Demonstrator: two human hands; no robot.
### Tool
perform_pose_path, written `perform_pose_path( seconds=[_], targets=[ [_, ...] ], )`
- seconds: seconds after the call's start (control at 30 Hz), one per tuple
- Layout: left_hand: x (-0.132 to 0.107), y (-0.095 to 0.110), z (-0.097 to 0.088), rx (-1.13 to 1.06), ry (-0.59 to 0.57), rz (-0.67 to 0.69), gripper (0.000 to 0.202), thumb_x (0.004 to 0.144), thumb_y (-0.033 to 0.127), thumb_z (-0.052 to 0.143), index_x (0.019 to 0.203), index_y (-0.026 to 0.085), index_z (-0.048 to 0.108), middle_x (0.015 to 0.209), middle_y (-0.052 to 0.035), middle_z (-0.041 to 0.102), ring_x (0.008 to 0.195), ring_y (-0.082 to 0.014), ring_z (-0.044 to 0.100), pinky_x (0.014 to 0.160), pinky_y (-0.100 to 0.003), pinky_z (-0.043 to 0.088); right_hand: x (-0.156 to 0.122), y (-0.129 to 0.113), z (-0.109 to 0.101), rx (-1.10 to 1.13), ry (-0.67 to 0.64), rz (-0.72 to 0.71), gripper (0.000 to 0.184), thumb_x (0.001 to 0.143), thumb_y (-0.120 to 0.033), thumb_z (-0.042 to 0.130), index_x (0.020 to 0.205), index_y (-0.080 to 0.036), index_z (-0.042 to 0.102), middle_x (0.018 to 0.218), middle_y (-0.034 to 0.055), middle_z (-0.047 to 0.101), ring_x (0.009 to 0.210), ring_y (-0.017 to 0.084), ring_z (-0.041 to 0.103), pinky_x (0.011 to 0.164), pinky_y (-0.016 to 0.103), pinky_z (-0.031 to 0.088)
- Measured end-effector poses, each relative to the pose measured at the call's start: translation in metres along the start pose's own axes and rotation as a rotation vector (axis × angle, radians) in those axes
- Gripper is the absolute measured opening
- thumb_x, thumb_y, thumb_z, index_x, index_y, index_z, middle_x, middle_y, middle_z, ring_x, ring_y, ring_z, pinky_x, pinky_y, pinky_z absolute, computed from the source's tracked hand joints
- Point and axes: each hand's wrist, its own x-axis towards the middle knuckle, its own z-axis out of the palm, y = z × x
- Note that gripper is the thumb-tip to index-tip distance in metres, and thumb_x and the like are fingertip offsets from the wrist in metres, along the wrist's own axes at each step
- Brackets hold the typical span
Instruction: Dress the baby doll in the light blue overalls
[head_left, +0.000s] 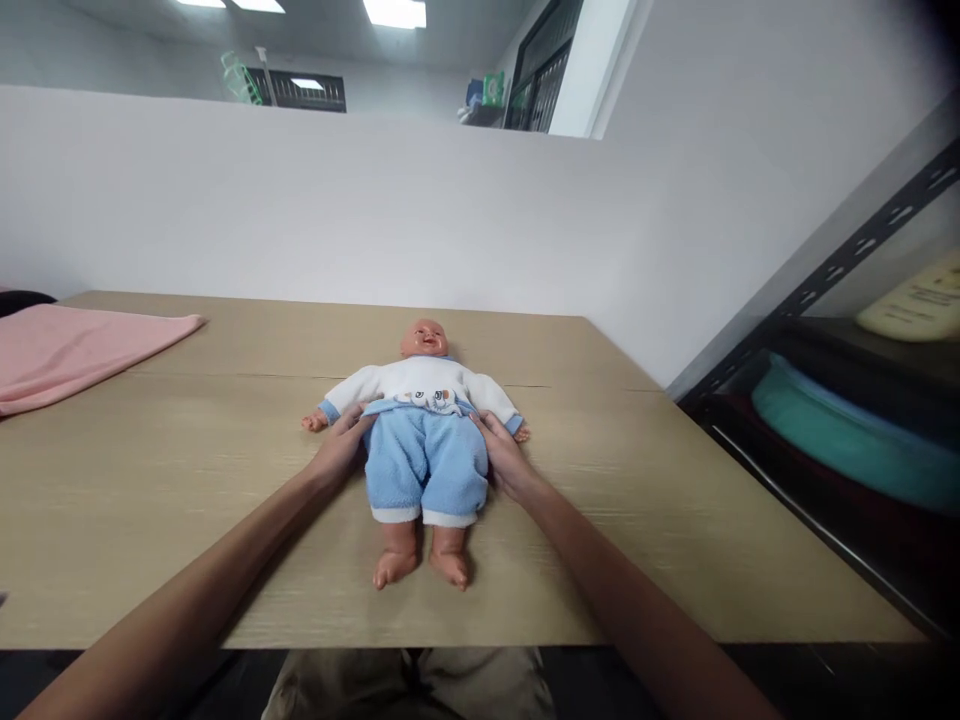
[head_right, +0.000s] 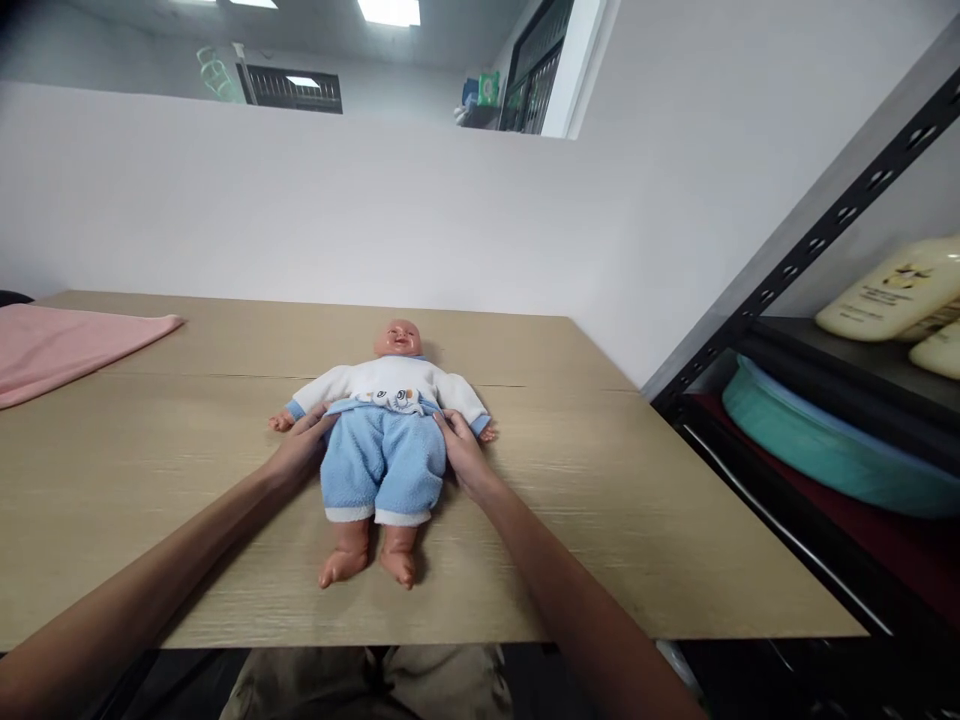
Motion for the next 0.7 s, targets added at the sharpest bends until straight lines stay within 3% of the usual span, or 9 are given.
perform_pose_path(
  seconds=[0.13, 0.27, 0.37, 0.47, 0.57, 0.7],
  targets=[
    [0.013, 0.004, 0.0, -0.165, -0.093, -0.081, 0.061, 0.08, 0.058, 0.095, 0.128, 0.025, 0.077, 0.126, -0.0127, 0.086, 0.129, -0.0397, 0.075, 0.112, -0.049, 0.058, 0.008, -0.013, -0.002, 0.021, -0.029, -0.063, 0.051, 0.088, -0.077, 0.079, 0.105, -0.028, 0.074, 0.106, 0.0028, 0.078, 0.107, 0.027, 0.07, 0.104, 0.041, 0.056],
    [0.015, 0.014, -0.005, -0.076, -0.087, -0.039, 0.055, 0.076, 0.059, 0.097, 0.115, 0.024, 0.081, 0.122, -0.0118, 0.085, 0.129, -0.039, 0.074, 0.115, -0.048, 0.054, 0.005, -0.028, -0.01, -0.034, -0.061, -0.13, 0.049, 0.086, -0.074, 0.081, 0.092, -0.027, 0.072, 0.092, 0.0004, 0.071, 0.094, 0.025, 0.065, 0.097, 0.039, 0.054],
    [0.01, 0.03, -0.011, 0.156, -0.141, 0.134, 0.039, 0.087, 0.059, 0.09, 0.099, 0.024, 0.079, 0.106, -0.0072, 0.08, 0.109, -0.0317, 0.072, 0.101, -0.041, 0.056, 0.001, -0.042, -0.013, -0.097, -0.099, -0.188, 0.043, 0.086, -0.067, 0.085, 0.089, -0.026, 0.072, 0.089, -0.0005, 0.066, 0.092, 0.024, 0.061, 0.095, 0.037, 0.052],
    [0.012, 0.049, -0.009, 0.252, -0.276, 0.243, 0.036, 0.095, 0.056, 0.087, 0.099, 0.022, 0.076, 0.095, -0.0027, 0.07, 0.091, -0.0227, 0.063, 0.083, -0.032, 0.052, 0.01, -0.059, -0.004, -0.223, -0.148, -0.296, 0.038, 0.09, -0.063, 0.083, 0.095, -0.026, 0.073, 0.098, 0.0015, 0.069, 0.099, 0.025, 0.063, 0.098, 0.037, 0.053],
    [0.023, 0.059, -0.001, 0.157, -0.314, 0.169, 0.042, 0.092, 0.058, 0.09, 0.1, 0.021, 0.073, 0.089, -0.0012, 0.066, 0.081, -0.019, 0.06, 0.073, -0.028, 0.047, 0.031, -0.066, 0.011, -0.257, -0.167, -0.314, 0.046, 0.094, -0.072, 0.074, 0.105, -0.028, 0.07, 0.103, 0.0029, 0.075, 0.1, 0.027, 0.067, 0.094, 0.038, 0.057],
    [0.035, 0.047, 0.0, 0.13, -0.237, 0.059, 0.05, 0.087, 0.066, 0.092, 0.094, 0.02, 0.074, 0.085, -0.0028, 0.069, 0.076, -0.0206, 0.063, 0.07, -0.031, 0.049, 0.047, -0.052, 0.016, -0.228, -0.081, -0.247, 0.05, 0.093, -0.075, 0.073, 0.106, -0.027, 0.069, 0.104, 0.0042, 0.078, 0.104, 0.029, 0.071, 0.1, 0.043, 0.059]
  ],
)
